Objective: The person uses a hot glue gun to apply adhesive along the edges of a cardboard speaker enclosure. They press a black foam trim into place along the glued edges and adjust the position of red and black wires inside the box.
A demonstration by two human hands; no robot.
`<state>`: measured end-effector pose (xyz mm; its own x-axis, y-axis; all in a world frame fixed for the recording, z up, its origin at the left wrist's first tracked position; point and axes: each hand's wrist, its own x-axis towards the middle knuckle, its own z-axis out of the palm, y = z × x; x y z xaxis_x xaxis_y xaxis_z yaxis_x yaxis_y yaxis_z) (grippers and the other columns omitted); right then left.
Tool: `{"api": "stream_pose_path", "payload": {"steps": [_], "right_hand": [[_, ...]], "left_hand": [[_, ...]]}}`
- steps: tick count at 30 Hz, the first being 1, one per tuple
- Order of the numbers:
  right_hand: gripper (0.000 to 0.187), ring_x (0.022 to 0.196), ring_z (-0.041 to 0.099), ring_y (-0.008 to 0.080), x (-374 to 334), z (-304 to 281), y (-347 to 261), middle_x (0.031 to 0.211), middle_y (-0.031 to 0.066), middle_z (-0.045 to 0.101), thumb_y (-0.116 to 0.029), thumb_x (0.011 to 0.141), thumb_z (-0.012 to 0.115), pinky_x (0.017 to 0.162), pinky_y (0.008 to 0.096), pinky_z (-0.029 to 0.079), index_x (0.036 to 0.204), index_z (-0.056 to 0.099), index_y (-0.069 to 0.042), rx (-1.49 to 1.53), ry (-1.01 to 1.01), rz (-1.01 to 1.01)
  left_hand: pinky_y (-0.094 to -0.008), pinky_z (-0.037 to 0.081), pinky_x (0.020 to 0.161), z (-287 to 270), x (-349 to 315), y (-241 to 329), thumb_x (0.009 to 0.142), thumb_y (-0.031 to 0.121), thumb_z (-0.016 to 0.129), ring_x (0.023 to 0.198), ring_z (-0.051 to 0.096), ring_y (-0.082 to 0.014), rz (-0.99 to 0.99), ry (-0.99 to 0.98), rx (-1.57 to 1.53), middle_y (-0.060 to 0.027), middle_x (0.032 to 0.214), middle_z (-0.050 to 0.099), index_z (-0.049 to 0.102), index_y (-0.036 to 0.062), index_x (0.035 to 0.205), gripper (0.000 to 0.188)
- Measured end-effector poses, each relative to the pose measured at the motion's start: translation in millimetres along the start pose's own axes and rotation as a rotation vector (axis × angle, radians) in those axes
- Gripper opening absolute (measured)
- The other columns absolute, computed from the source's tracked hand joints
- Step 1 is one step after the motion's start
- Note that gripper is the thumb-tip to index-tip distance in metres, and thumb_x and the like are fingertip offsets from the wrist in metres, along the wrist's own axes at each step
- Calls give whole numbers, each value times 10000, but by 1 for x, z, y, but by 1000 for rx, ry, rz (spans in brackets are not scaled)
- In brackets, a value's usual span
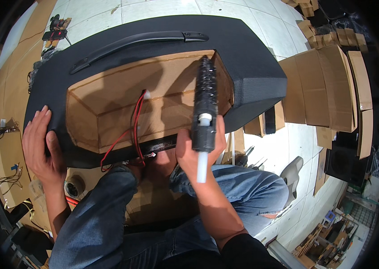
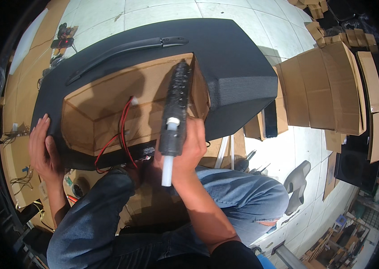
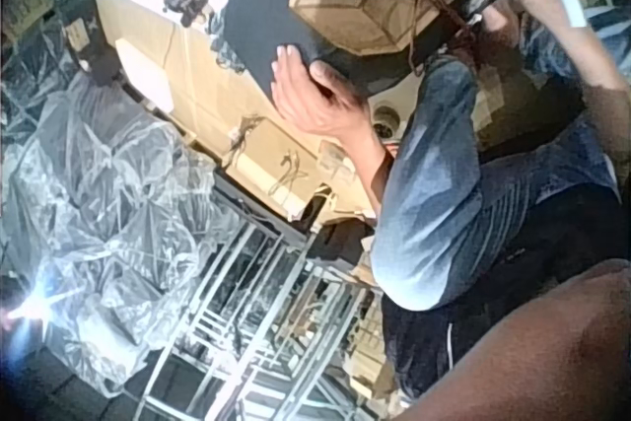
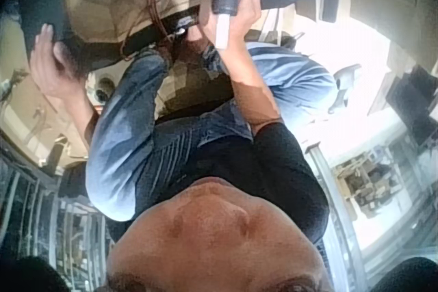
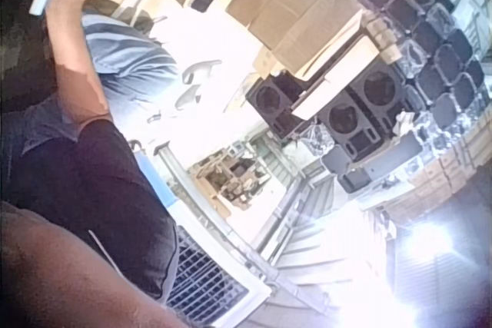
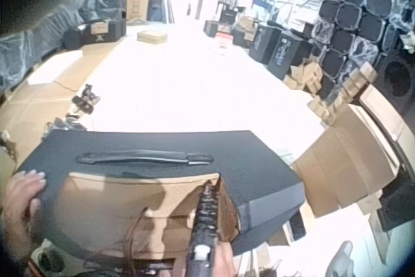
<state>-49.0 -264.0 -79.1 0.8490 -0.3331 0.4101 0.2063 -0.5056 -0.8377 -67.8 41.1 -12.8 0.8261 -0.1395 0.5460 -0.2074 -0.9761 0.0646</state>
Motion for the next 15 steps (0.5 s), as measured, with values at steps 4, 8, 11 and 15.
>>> {"api": "stream_pose_path", "payload": {"steps": [4,8,11,15], "right_hand": [[175,635,492,311,-3,1,0,778,136,479,-9,685,631,589,373,436,843,564,26,-25,-70,-58],[201,669,522,329,-8,10,-2,790,152,503,-14,680,632,618,390,456,873,597,30,30,-82,-152],[196,645,504,323,-2,5,-5,788,149,502,2,673,619,608,379,449,865,591,32,-12,-53,-100],[203,662,519,327,-9,9,-6,795,151,515,-1,674,638,624,387,468,871,600,31,34,-106,-108]], "left_hand": [[-458,447,1100,0,-1,-3,1062,167,513,1225,664,-344,5,-1,13,-158,1251,729,708,-1,1226,305],[-460,451,1096,0,1,0,1059,165,519,1221,668,-342,8,-3,6,-156,1248,731,711,2,1224,301],[-461,456,1092,-1,0,-2,1057,164,522,1218,671,-341,11,9,17,-157,1242,733,712,2,1223,300],[-462,461,1088,1,0,-2,1057,164,523,1213,675,-340,20,15,35,-159,1235,735,711,0,1223,300]]}}
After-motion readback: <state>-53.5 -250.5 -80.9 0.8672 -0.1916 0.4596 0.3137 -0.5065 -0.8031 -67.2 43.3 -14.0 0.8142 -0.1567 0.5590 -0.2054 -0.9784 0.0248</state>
